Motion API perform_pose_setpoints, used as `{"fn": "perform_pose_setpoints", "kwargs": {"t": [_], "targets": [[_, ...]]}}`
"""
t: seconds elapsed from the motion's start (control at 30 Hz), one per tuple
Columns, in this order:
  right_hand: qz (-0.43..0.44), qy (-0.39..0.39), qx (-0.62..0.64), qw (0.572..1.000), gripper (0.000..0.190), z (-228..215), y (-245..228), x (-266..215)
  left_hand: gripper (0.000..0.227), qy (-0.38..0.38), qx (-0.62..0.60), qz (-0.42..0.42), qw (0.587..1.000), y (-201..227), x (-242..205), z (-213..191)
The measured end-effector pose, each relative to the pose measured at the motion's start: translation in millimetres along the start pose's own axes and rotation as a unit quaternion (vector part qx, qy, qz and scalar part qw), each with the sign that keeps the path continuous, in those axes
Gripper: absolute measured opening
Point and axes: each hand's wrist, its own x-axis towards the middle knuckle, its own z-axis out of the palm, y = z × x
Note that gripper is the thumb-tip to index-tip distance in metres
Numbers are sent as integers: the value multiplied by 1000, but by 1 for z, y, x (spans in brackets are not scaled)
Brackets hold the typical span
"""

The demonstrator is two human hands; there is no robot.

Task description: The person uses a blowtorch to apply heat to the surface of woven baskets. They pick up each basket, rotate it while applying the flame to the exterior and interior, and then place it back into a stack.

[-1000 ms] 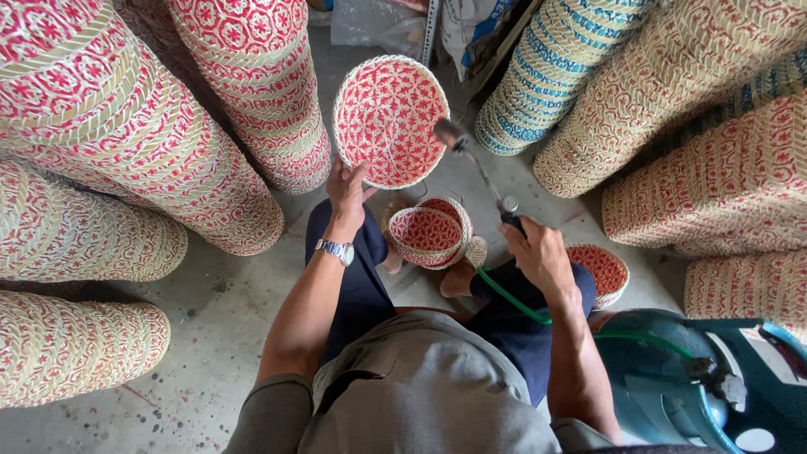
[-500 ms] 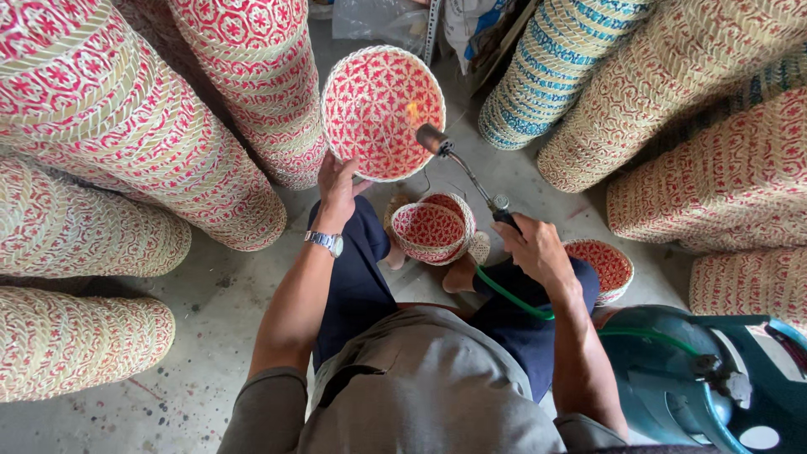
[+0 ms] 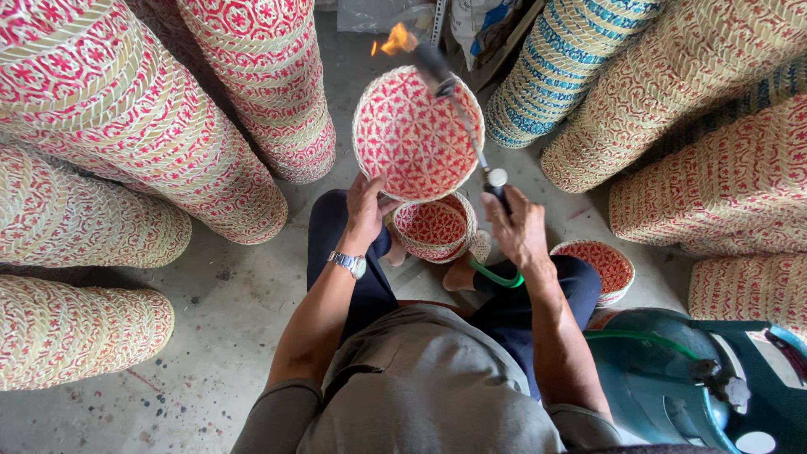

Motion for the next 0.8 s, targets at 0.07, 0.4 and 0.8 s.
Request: {"fn": "perform_pose_setpoints", "kwargs": {"t": [0.07, 0.4, 0.8], "targets": [[32, 54, -17, 998, 44, -10, 10, 4, 41, -16, 14, -24, 999, -1, -12, -5], [62, 144, -90, 983, 44, -2, 72, 1, 80, 8, 415, 64, 907, -16, -63, 2], [95, 122, 55, 986, 47, -14, 54, -7, 13, -273, 692, 291, 602, -13, -77, 44]]}}
